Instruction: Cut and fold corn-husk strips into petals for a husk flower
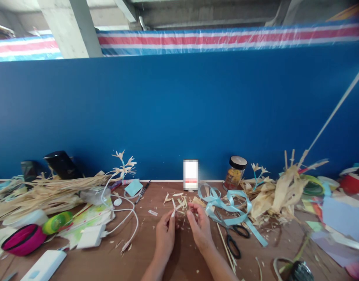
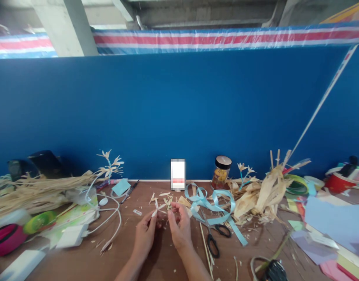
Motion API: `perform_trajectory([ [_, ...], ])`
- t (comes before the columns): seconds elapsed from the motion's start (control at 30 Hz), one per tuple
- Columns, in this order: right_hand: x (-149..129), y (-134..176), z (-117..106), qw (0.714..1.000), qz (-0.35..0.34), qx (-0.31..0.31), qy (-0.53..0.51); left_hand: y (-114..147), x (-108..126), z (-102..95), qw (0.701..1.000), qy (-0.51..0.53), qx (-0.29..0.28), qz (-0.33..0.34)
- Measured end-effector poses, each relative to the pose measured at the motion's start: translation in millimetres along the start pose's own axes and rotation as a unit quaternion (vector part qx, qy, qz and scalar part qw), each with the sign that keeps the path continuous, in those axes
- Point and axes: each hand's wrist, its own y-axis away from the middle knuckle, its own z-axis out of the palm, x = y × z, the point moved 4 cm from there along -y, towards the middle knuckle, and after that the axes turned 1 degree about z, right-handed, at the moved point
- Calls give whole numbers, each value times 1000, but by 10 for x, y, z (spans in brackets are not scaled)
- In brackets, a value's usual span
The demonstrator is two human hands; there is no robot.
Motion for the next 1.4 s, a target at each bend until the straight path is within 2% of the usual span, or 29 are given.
perform_trajectory([
  [0.13, 16, 6, -11, 1000, 6, 3, 12, -34, 94, -143, 980, -165, 63, 90],
  [0.33, 21, 3, -4, 1000, 10, -4, 17, -68, 61, -200, 950, -281, 92, 100],
  [0.47, 38, -3, 11, 1000, 13, -10, 21, -70, 84, -212, 928, -352, 101, 72],
  [0.57, 54, -5, 6, 1000, 14, -4, 13, -56, 104, -193, 915, -394, 80, 34],
  [0.63, 63, -6, -6, 1000, 14, 7, 5, -42, 139, -186, 908, -409, 81, 32],
  [0.73, 78, -8, -19, 1000, 16, 20, 0, -51, 219, -212, 901, -417, 112, 51],
  [0.83, 87, -6, -18, 1000, 13, 25, -3, -131, 278, -272, 888, -438, 132, 47],
  [0.93, 79, 0, -7, 1000, 5, 20, -7, -285, 279, -328, 876, -466, 120, 10],
  [1.03, 73, 4, 1, 1000, 10, 13, -5, -461, 253, -344, 877, -470, 98, -5],
  [1.2, 88, 0, -8, 1000, 19, 13, -8, -644, 147, -323, 896, -439, 62, -18],
  [1.4, 90, 5, -8, 1000, 12, 16, -15, -635, 154, -395, 934, -347, 88, -2],
])
